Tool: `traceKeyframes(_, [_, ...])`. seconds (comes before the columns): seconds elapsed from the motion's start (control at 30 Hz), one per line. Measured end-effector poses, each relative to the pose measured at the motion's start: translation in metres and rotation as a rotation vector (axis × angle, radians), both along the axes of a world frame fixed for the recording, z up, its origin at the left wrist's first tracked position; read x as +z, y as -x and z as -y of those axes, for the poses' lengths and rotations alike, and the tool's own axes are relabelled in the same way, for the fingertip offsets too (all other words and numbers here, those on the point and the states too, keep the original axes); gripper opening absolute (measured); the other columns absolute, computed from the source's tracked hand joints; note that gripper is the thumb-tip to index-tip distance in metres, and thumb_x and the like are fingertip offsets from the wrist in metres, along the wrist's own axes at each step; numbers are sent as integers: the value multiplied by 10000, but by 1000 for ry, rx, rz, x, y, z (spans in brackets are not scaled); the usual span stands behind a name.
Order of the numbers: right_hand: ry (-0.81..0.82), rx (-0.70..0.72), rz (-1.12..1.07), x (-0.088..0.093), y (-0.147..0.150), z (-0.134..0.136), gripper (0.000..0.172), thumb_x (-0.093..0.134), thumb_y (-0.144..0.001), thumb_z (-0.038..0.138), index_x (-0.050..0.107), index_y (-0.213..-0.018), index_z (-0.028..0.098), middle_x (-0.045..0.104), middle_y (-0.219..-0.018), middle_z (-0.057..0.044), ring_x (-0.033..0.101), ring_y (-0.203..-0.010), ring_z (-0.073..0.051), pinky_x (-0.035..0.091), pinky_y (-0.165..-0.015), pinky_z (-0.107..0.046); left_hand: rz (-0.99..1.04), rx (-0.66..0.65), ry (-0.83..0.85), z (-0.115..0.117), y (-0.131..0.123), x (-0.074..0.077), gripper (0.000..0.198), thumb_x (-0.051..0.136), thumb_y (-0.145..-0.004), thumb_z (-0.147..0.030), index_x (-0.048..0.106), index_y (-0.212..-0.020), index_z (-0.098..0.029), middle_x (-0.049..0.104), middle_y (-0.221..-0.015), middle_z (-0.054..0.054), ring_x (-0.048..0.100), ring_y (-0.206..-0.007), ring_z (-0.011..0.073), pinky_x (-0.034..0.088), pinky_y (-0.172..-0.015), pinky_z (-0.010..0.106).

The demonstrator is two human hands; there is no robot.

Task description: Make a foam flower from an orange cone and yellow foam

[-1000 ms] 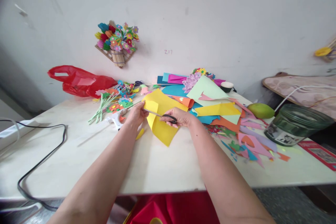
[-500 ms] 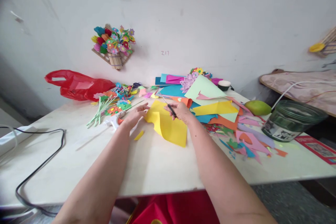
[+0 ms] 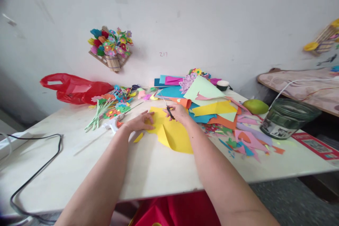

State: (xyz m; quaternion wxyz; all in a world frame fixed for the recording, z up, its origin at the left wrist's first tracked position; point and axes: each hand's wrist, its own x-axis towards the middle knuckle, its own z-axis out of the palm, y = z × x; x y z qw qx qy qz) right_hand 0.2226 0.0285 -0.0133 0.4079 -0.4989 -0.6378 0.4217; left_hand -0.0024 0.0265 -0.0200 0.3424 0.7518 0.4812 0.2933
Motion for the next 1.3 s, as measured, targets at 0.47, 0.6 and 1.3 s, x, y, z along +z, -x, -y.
traceKeyframes(0.47, [-300,-308,-415,8,-6,-13,427,654,-646,417,629,-982,154,673,-679,-9,630,-640,-161,475,-569,-250,798,536,-285,-15,3,3,234,669,-694,-326,500,-786,-192,475,-508,-65,477,-453,82,337,-487,183])
traceKeyframes(0.6, [-391,-361,-408,3,-10,-16,450,628,-656,426,626,-1013,152,680,-709,-9,626,-680,-168,480,-609,-269,872,706,-376,-23,6,0,227,628,-725,-338,521,-856,-187,524,-580,-40,505,-506,92,356,-501,194])
traceKeyframes(1.3, [-607,-948,42,8,-15,-8,394,512,-775,404,563,-1105,194,696,-873,-76,636,-865,-244,462,-727,-350,951,873,-333,-27,8,-9,172,548,-736,-329,530,-703,-161,494,-614,-40,416,-546,83,324,-569,231])
